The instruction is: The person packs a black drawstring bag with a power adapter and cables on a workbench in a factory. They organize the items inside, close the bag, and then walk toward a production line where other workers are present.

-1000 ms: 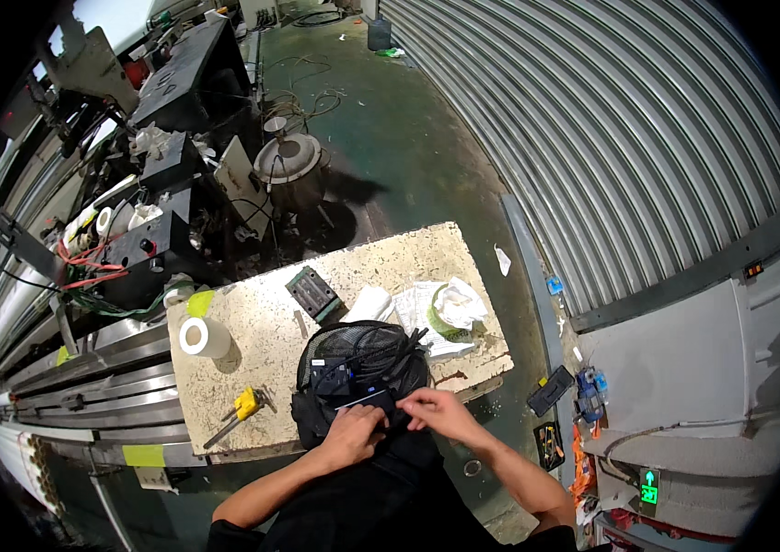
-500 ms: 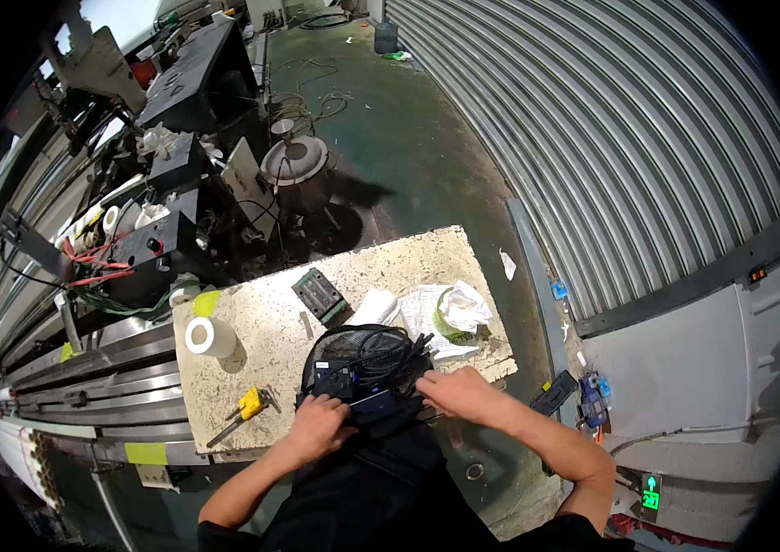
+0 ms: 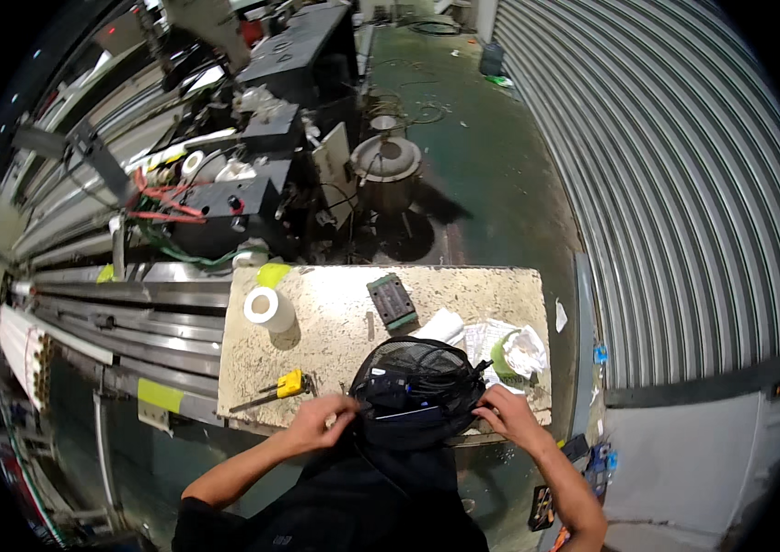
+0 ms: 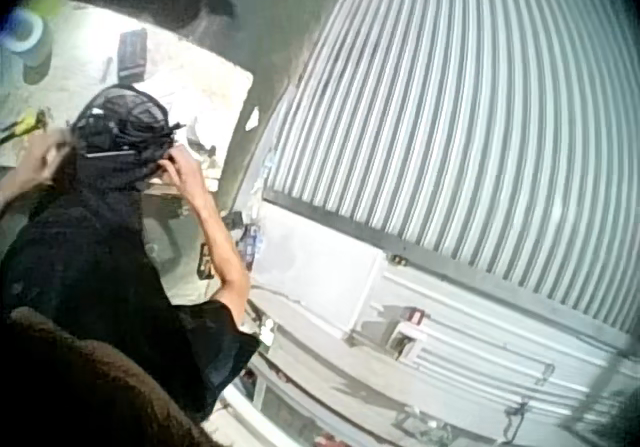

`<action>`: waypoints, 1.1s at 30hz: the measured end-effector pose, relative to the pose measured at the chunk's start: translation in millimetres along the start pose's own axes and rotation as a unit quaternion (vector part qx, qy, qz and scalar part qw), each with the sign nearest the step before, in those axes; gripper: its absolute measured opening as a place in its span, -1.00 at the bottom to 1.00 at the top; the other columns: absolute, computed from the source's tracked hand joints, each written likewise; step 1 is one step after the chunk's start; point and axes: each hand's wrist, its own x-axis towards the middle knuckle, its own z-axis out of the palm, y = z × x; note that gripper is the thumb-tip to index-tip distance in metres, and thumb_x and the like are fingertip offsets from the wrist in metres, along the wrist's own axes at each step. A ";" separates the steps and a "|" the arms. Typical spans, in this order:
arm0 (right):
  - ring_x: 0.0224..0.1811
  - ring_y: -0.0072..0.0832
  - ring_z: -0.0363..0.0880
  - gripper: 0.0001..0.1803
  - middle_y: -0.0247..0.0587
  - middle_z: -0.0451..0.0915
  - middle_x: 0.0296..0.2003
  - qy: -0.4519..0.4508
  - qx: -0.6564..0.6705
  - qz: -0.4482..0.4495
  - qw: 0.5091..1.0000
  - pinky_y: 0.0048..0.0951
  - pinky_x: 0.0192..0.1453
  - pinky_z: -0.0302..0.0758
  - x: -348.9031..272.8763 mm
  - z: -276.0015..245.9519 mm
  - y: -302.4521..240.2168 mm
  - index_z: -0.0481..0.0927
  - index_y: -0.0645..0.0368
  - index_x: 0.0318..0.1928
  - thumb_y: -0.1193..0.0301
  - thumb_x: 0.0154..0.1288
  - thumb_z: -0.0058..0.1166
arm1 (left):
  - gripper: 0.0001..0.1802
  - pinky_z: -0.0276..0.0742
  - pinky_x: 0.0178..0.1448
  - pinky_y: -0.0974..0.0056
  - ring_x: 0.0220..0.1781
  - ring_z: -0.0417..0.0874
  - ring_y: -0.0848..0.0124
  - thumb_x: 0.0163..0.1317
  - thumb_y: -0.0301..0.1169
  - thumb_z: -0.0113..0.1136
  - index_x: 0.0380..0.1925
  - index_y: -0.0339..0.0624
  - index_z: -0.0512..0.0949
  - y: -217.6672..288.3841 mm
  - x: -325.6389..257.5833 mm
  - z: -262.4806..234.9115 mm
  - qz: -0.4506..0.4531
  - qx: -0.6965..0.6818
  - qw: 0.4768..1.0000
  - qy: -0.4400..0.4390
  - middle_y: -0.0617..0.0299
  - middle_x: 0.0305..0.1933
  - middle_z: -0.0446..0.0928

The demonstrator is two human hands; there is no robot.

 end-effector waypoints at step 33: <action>-0.31 -0.11 0.58 -0.78 -0.10 0.50 -0.26 -0.038 -0.095 -0.015 0.995 -0.19 -0.23 0.53 -10.5 9.9 -35.7 0.54 0.19 -0.16 0.38 0.24 0.24 | -0.68 0.36 -0.16 0.12 -0.27 0.49 0.08 0.04 -0.62 0.17 -0.16 -0.11 0.57 4.5 78.3 -1.6 -0.018 0.128 0.989 0.074 0.11 -0.26 0.47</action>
